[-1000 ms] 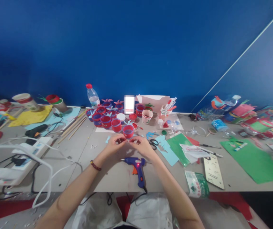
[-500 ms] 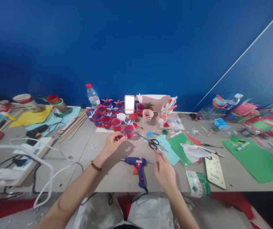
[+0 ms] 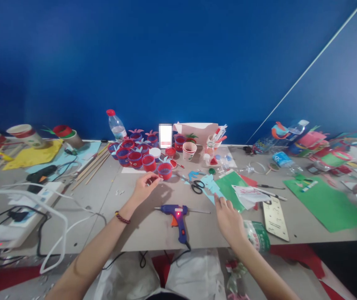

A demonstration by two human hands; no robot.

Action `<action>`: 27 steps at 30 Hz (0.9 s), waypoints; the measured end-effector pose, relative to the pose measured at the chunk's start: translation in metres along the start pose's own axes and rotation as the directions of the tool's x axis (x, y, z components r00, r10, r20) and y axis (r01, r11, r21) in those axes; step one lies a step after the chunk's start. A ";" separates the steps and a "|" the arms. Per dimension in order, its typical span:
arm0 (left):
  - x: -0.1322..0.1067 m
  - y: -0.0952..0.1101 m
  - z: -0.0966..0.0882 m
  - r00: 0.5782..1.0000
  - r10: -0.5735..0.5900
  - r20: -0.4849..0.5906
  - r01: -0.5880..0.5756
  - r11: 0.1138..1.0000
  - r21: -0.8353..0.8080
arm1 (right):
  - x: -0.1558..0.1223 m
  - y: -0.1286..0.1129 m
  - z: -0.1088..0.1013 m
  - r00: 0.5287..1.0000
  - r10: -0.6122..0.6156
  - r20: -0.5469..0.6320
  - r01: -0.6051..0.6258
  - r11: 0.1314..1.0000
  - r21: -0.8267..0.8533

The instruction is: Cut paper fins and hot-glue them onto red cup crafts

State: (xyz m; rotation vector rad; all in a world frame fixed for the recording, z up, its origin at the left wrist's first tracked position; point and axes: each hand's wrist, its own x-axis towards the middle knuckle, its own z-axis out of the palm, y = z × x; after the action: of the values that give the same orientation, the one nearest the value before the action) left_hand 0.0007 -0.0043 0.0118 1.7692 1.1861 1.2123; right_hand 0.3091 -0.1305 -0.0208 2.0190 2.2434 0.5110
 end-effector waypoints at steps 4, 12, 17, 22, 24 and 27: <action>0.001 0.004 -0.001 1.000 -0.011 -0.011 0.012 1.000 0.017 | 0.017 -0.007 0.007 0.989 -0.139 -0.056 0.142 0.987 0.073; 0.000 -0.001 -0.001 1.000 0.020 -0.009 -0.020 0.998 0.057 | 0.056 0.001 0.008 0.986 -0.135 -0.096 0.147 0.980 0.136; 0.000 -0.004 0.000 0.999 0.029 -0.017 -0.028 0.998 0.054 | 0.090 -0.001 0.015 0.972 -0.221 -0.084 0.234 0.955 0.185; 0.001 -0.003 0.000 0.999 0.030 -0.029 -0.029 0.998 0.048 | 0.111 -0.027 0.005 0.940 -0.336 -0.062 0.341 0.907 0.246; 0.001 0.000 0.000 0.999 0.031 -0.031 -0.030 0.999 0.031 | 0.113 -0.038 -0.004 0.934 -0.357 -0.025 0.350 0.897 0.271; -0.001 0.002 -0.002 0.994 0.015 0.107 -0.008 0.998 -0.064 | 0.115 -0.053 -0.014 0.926 -0.377 -0.003 0.355 0.867 0.350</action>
State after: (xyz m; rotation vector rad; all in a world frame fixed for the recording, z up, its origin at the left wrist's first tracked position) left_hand -0.0006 -0.0054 0.0135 1.7733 1.0652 1.1345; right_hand 0.2402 -0.0250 -0.0048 1.6242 2.7380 0.0119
